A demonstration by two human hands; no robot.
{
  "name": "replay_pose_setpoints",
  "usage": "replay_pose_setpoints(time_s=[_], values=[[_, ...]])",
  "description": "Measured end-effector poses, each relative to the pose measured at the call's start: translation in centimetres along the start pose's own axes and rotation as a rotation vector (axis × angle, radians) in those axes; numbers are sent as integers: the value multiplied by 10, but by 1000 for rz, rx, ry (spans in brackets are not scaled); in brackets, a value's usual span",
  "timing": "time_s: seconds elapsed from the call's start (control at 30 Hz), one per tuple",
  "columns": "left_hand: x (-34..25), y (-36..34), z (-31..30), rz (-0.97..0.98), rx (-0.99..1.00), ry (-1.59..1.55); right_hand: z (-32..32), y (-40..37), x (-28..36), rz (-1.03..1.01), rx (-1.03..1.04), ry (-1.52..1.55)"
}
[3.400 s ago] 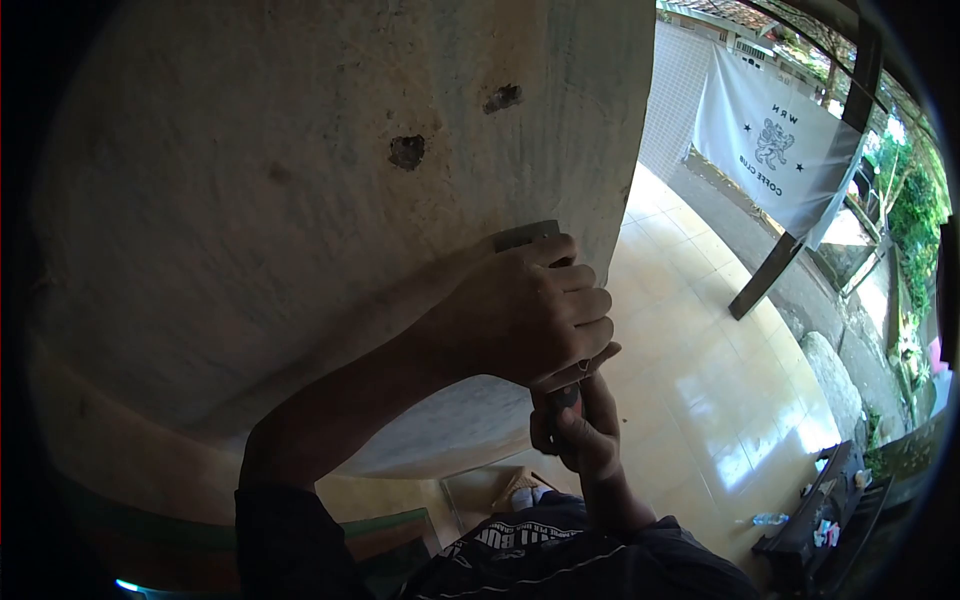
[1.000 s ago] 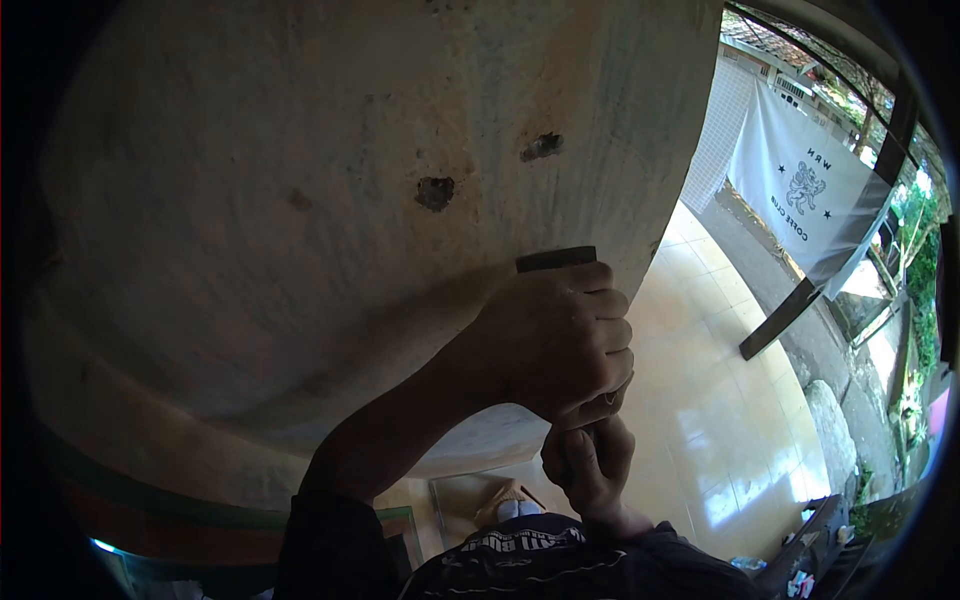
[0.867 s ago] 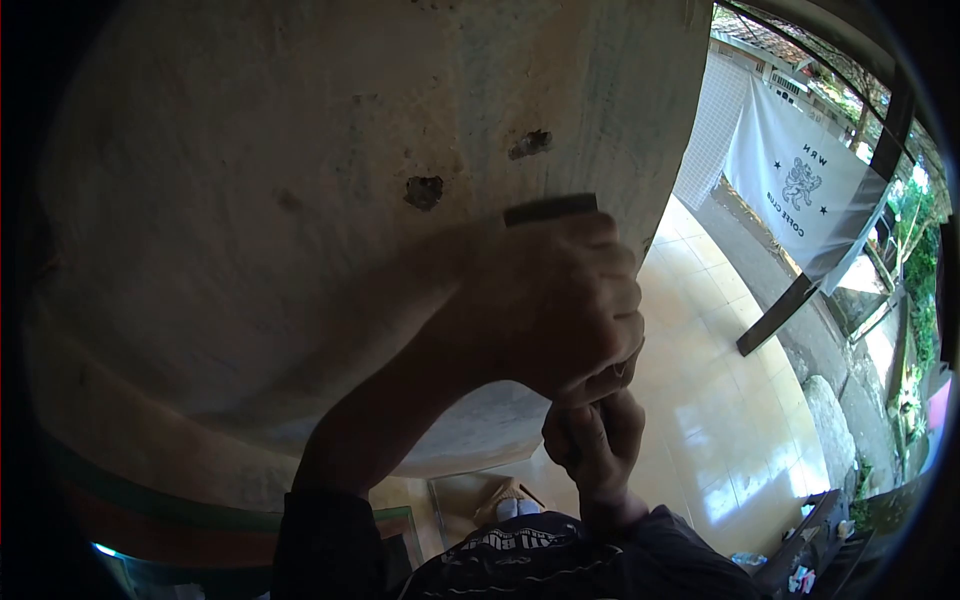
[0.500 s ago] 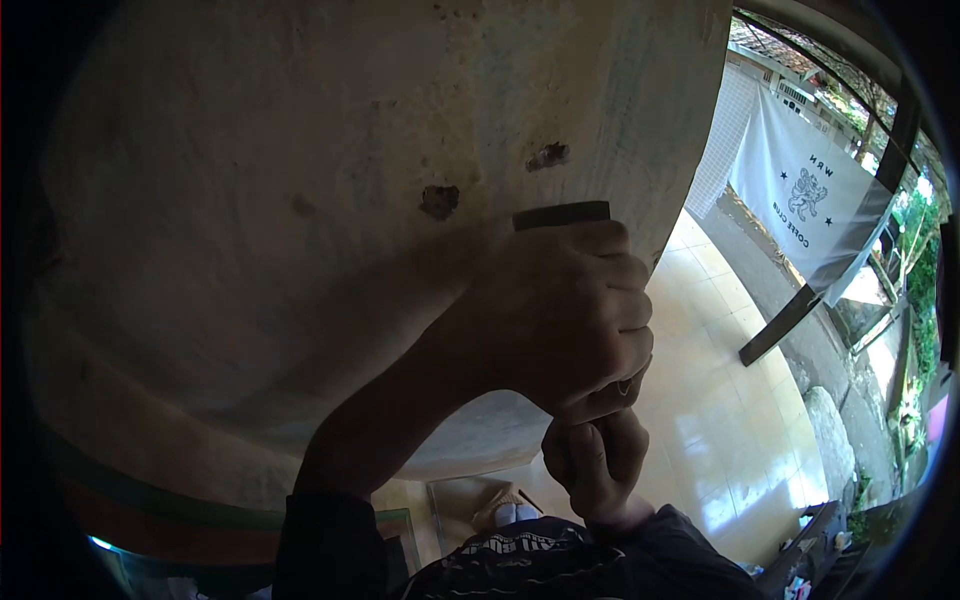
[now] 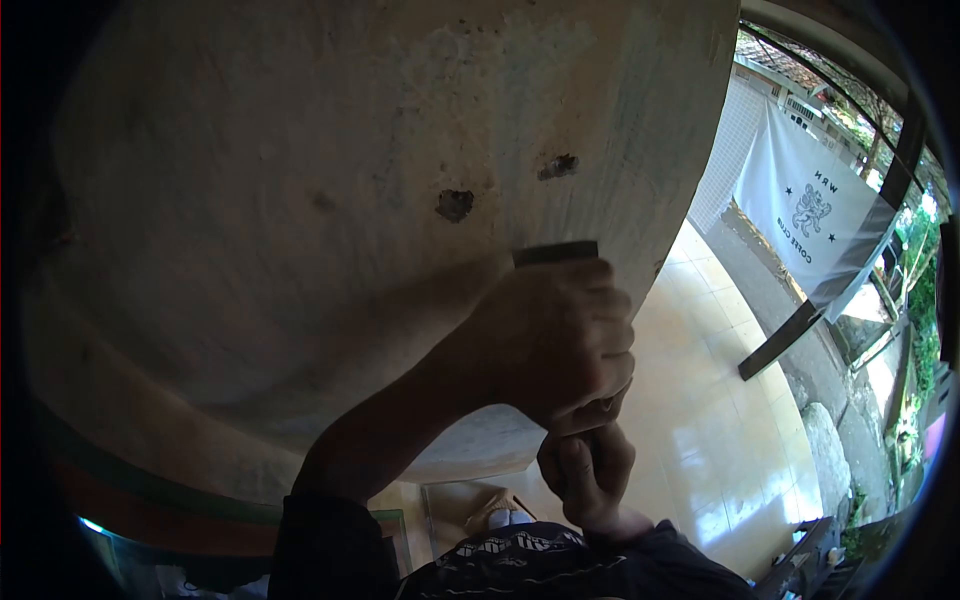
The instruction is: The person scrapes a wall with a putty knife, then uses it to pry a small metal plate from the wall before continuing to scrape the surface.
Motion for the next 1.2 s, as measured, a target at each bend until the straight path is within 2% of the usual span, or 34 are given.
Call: replay_pose_setpoints(time_s=[0.07,0.17,0.3,0.37,0.43,0.57,0.67,0.77,0.9,1.07,1.2], values=[[4,0,-1,17,-38,-34,0,4,4,1,5,-24],[6,11,-13,74,40,27,2,15,15,-13,9,-76],[4,6,-4,17,-56,11,0,8,9,-44,-4,-42],[6,4,-4,19,-70,7,-4,3,4,12,23,91],[8,11,-11,57,92,44,-3,16,10,-22,10,54],[10,19,-21,10,39,56,5,23,20,-75,-17,34],[5,6,-9,37,104,30,6,8,7,-31,-26,20],[7,9,-12,68,61,-22,6,15,12,-2,-43,48],[10,18,-27,32,101,59,3,24,28,-20,38,155],[-3,-4,-2,1,142,7,0,0,-4,31,10,152],[4,11,-12,-16,107,-4,-3,10,13,27,6,168]])
Point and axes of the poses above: each hand's wrist, its own y-axis towards the middle knuckle, its own z-axis out of the palm, x = y × z, the point moved 3 cm from there along y, towards the middle knuckle, and after that the axes turned 8 degrees about x, right-handed, at the moved point
